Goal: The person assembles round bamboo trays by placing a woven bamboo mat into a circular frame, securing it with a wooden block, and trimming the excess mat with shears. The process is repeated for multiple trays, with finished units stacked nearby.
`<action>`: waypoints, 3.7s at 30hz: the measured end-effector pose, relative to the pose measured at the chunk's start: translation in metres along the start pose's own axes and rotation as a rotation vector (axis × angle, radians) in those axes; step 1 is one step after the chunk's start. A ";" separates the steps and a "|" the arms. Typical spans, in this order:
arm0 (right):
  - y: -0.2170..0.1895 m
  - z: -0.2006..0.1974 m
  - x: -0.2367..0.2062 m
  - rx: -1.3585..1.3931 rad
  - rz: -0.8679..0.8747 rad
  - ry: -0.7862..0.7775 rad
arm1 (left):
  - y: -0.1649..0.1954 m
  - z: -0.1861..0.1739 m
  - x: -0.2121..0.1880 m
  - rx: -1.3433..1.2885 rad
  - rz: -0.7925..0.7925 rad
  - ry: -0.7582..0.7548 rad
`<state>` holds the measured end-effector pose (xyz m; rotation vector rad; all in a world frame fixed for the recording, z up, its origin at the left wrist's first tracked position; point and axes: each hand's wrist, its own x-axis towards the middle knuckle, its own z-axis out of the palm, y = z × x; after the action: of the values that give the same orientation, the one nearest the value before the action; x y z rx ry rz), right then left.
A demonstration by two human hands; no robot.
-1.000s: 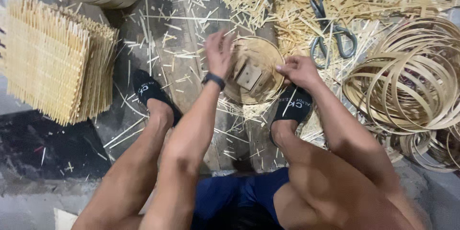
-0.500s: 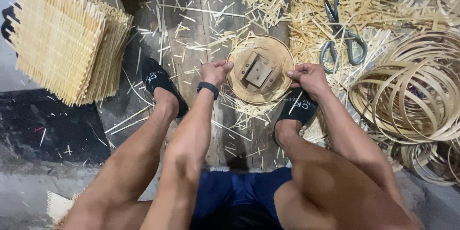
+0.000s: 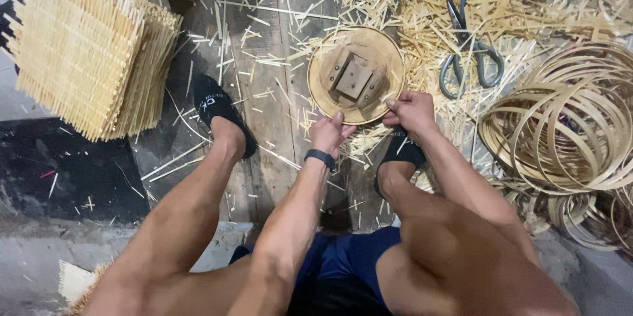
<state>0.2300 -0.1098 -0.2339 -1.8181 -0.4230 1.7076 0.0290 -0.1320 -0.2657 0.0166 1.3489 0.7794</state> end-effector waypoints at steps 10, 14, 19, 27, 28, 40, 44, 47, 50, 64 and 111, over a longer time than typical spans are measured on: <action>-0.058 -0.004 -0.033 0.408 -0.028 -0.522 | 0.095 -0.006 -0.033 0.829 0.778 -0.236; -0.053 0.019 -0.037 0.518 -0.096 -0.538 | 0.102 0.036 -0.058 0.925 0.973 -0.325; -0.038 0.013 -0.018 0.578 -0.111 -0.457 | 0.100 0.049 -0.051 0.983 1.189 -0.259; -0.012 -0.053 -0.026 0.754 -0.084 -0.359 | 0.132 -0.010 0.036 0.928 0.800 0.291; -0.008 -0.058 -0.027 0.795 -0.149 -0.386 | 0.142 -0.011 0.042 0.940 0.691 0.338; 0.046 -0.068 -0.016 0.839 -0.103 -0.461 | 0.072 0.079 0.008 1.665 1.356 0.013; 0.040 -0.057 -0.018 0.824 -0.153 -0.505 | 0.066 0.062 0.009 1.616 1.322 -0.008; 0.027 -0.039 -0.014 0.806 -0.124 -0.537 | 0.105 0.030 0.019 1.575 1.514 -0.071; 0.012 -0.017 -0.009 0.742 -0.097 -0.583 | 0.184 0.013 0.026 1.619 1.801 -0.151; 0.016 -0.013 -0.010 0.677 -0.058 -0.577 | 0.438 0.006 0.028 1.668 1.612 0.499; -0.014 0.018 0.008 0.467 -0.151 -0.385 | 0.286 -0.030 0.024 1.627 1.587 0.223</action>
<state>0.2153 -0.0907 -0.2315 -1.1046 -0.2749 1.8614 -0.1374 0.0829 -0.1686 2.5436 1.6775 0.6295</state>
